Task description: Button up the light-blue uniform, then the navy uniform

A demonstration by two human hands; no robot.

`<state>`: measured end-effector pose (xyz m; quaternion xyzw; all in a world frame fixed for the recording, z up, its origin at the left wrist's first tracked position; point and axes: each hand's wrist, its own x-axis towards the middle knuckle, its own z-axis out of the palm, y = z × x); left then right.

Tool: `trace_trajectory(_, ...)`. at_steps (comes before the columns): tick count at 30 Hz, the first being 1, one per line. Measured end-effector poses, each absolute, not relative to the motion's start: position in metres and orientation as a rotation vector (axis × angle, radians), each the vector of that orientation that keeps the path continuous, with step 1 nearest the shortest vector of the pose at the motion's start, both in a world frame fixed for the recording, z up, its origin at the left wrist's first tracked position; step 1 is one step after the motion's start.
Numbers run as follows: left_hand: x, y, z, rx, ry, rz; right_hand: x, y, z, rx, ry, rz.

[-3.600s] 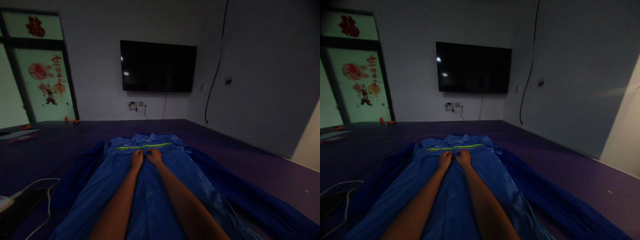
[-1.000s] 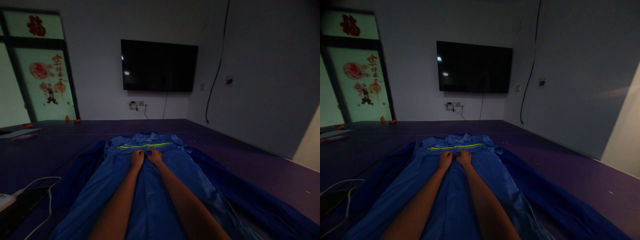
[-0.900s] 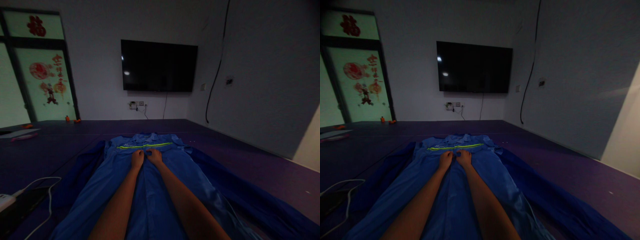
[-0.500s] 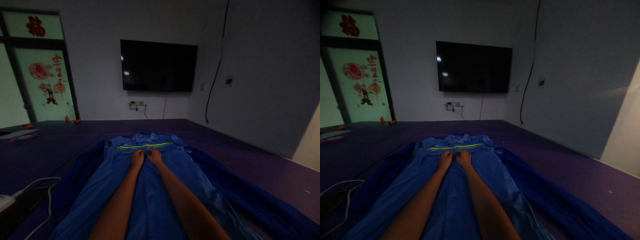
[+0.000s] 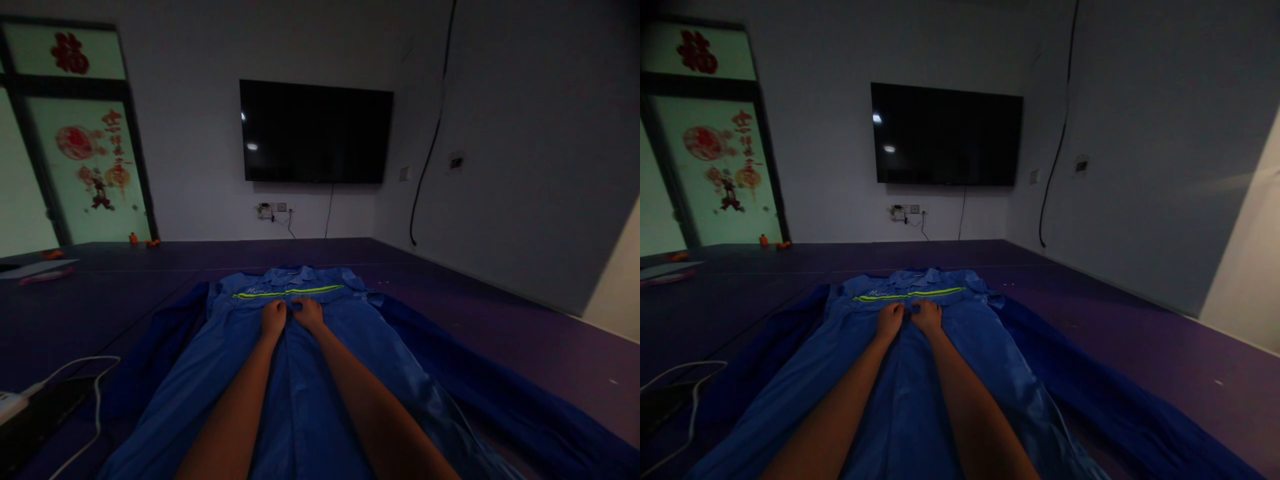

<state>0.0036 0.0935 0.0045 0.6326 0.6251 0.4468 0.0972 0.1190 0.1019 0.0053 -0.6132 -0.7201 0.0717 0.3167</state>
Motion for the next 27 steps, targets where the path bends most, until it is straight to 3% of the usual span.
trace_trajectory(27,0.0053,0.0930,0.0053,1.878,1.892,1.303,0.1184,0.1012,0.0054,-1.607,-1.913,0.169)
